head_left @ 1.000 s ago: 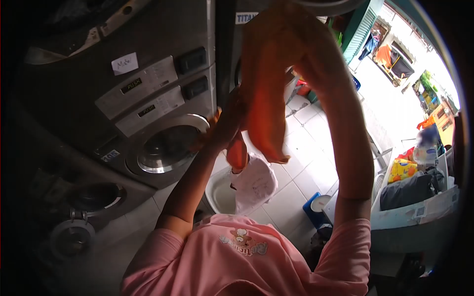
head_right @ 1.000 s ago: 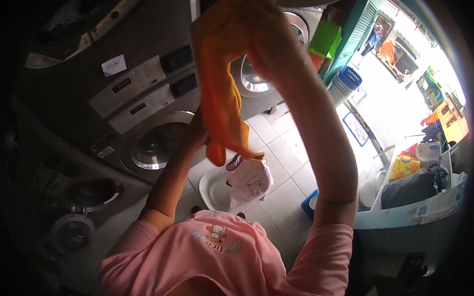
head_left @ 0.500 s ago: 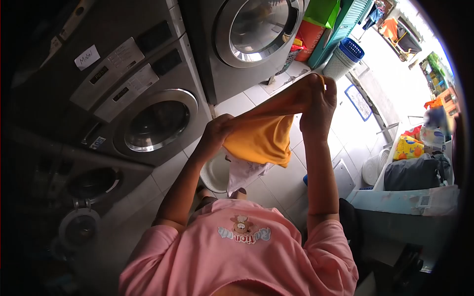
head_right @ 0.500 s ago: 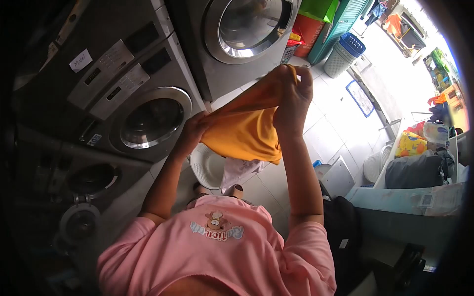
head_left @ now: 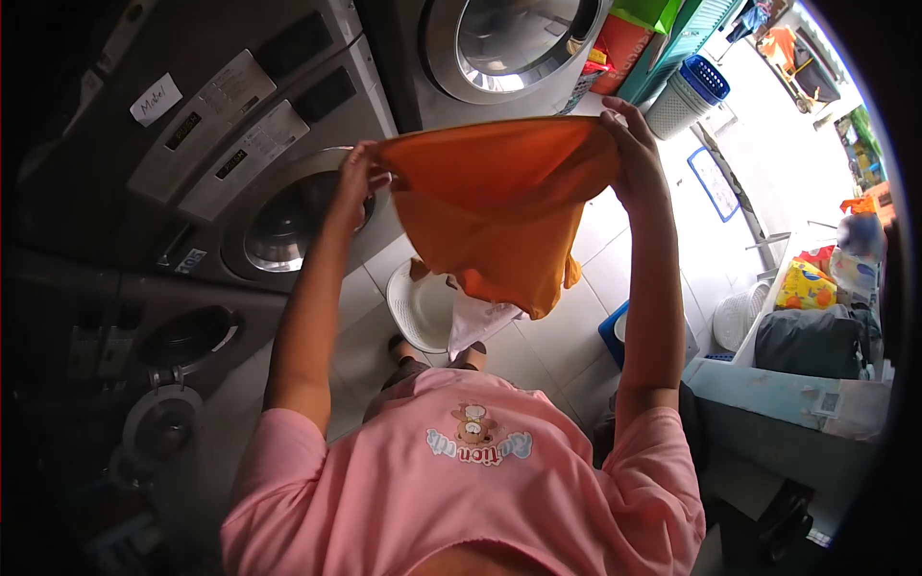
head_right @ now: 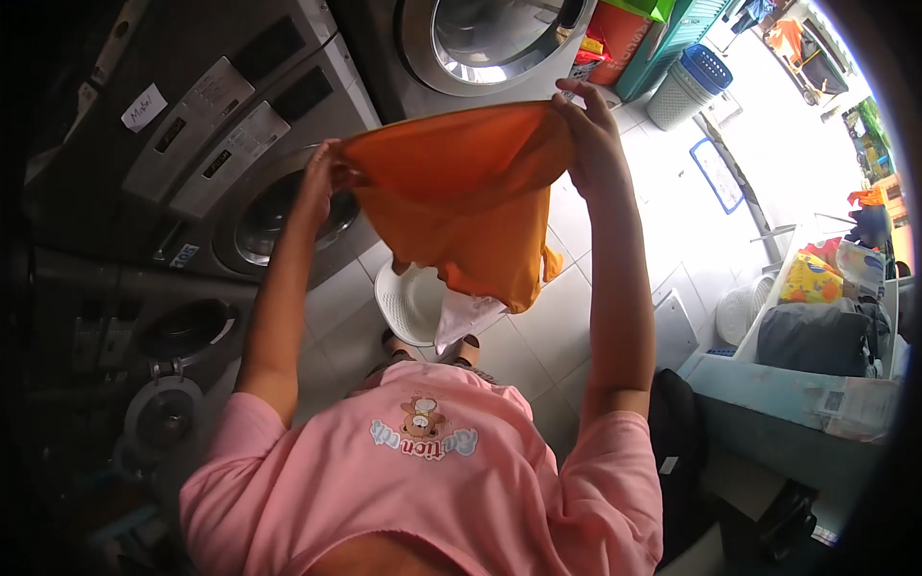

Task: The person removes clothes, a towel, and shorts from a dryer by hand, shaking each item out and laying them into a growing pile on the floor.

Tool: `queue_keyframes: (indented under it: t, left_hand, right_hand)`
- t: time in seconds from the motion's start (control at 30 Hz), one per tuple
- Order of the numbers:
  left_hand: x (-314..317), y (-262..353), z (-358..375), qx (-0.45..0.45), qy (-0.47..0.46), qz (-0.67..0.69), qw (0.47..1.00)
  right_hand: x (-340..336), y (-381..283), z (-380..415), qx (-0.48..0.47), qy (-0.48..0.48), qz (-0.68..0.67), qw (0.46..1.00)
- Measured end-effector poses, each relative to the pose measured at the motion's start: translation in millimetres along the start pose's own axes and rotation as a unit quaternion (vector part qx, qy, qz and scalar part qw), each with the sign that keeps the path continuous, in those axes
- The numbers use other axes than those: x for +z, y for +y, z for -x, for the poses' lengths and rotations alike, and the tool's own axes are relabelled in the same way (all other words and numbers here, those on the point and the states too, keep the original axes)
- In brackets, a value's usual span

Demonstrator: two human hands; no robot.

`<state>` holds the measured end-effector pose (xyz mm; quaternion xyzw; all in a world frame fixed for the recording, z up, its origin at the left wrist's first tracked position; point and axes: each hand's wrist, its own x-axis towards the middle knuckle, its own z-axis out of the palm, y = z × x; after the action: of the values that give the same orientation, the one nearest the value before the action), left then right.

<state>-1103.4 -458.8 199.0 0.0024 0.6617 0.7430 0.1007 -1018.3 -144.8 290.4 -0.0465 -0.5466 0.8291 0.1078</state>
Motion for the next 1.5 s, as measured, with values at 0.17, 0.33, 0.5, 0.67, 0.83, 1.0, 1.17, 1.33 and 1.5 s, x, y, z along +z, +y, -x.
queue_keyframes:
  t: [0.17, 0.33, 0.5, 0.67, 0.83, 1.0, 1.17, 1.33, 1.5]
  left_hand:
    - [-11, -1, -61, 0.058, 0.12, 0.054, 0.99]
    - [-2, 63, -34, 0.287, -0.016, -0.206, 0.935]
    - [5, 61, 54, 0.181, -0.192, -0.458, 0.849]
    - [-27, -62, 137, 0.071, -0.198, -0.532, 0.82]
    - [-52, -262, 244, -0.071, -0.221, -0.496, 0.837]
    - [-88, -298, 275, -0.233, -0.17, -0.441, 0.85]
    - [-120, -277, 249, -0.212, 0.035, -0.342, 0.915]
    - [-141, -256, 209, -0.17, 0.042, -0.211, 0.962]
    - [-174, -187, 173, -0.08, 0.022, -0.272, 0.959]
  right_hand:
    - [-6, 36, -46, -0.065, -0.078, 0.095, 0.99]
    - [-32, 41, -38, -0.082, -0.073, 0.198, 0.974]
    - [-90, 120, 30, 0.009, -0.037, 0.33, 0.943]
    - [-107, 249, 124, 0.073, -0.061, 0.486, 0.869]
    - [-130, 320, 204, 0.277, -0.089, 0.605, 0.741]
    - [-195, 371, 251, 0.427, -0.322, 0.611, 0.584]
    - [-159, 375, 139, 0.27, -0.365, 0.577, 0.679]
    - [85, 245, -68, -0.159, -0.295, 0.478, 0.812]
    - [338, 35, -114, -0.535, -0.193, 0.426, 0.704]
